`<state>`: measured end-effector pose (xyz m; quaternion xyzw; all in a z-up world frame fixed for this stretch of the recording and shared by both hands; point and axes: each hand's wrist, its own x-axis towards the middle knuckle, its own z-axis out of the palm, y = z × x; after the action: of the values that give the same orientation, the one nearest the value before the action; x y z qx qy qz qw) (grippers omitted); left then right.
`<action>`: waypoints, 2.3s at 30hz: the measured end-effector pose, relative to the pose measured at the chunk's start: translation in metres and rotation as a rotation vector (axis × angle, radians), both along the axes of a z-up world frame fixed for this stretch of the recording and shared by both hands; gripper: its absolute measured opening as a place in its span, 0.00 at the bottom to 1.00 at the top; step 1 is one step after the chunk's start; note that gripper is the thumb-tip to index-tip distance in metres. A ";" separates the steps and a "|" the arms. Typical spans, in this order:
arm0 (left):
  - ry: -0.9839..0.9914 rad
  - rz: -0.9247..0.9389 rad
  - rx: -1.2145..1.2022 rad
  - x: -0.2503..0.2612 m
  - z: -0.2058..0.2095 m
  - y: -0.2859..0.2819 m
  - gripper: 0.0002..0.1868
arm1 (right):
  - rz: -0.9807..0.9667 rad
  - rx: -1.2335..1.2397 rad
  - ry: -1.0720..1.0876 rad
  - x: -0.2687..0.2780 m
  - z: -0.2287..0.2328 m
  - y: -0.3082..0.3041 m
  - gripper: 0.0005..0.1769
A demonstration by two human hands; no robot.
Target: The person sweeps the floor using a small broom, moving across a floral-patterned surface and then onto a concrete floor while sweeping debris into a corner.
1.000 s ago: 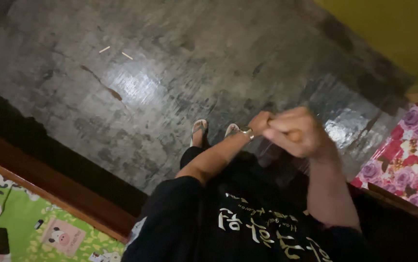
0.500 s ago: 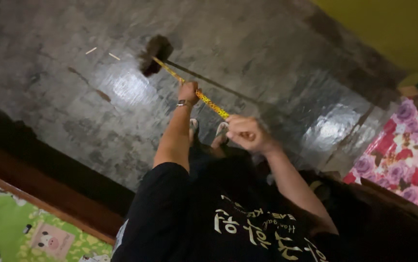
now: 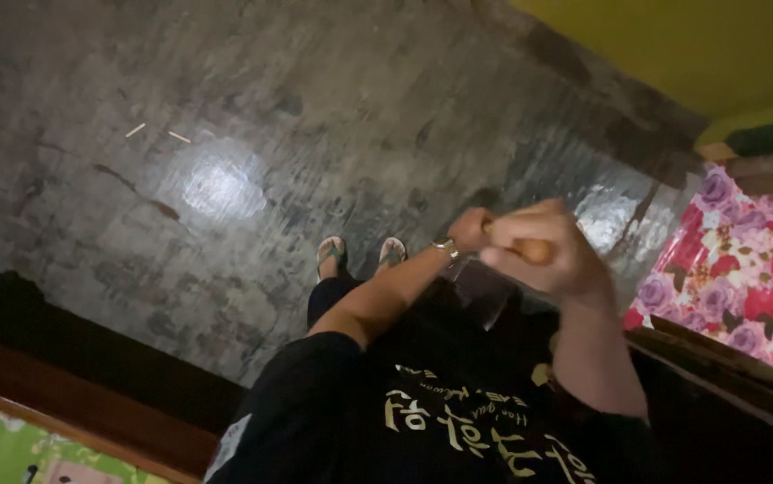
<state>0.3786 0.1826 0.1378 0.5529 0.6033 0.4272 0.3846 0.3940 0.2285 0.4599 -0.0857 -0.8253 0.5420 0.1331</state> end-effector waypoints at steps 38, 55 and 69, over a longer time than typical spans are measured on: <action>-0.089 -0.158 -0.207 -0.107 -0.106 0.124 0.21 | 0.019 0.018 0.053 -0.058 -0.054 0.105 0.19; 0.404 0.329 0.249 -0.225 -0.128 0.113 0.05 | -0.059 -0.076 0.137 -0.068 -0.047 0.130 0.15; 0.110 -0.001 0.091 -0.174 -0.099 0.124 0.18 | 0.077 -0.012 0.062 -0.151 -0.039 0.126 0.18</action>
<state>0.2046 0.3062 0.0389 0.5927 0.6031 0.4230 0.3257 0.2431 0.3548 0.4213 -0.0377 -0.8203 0.5540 0.1369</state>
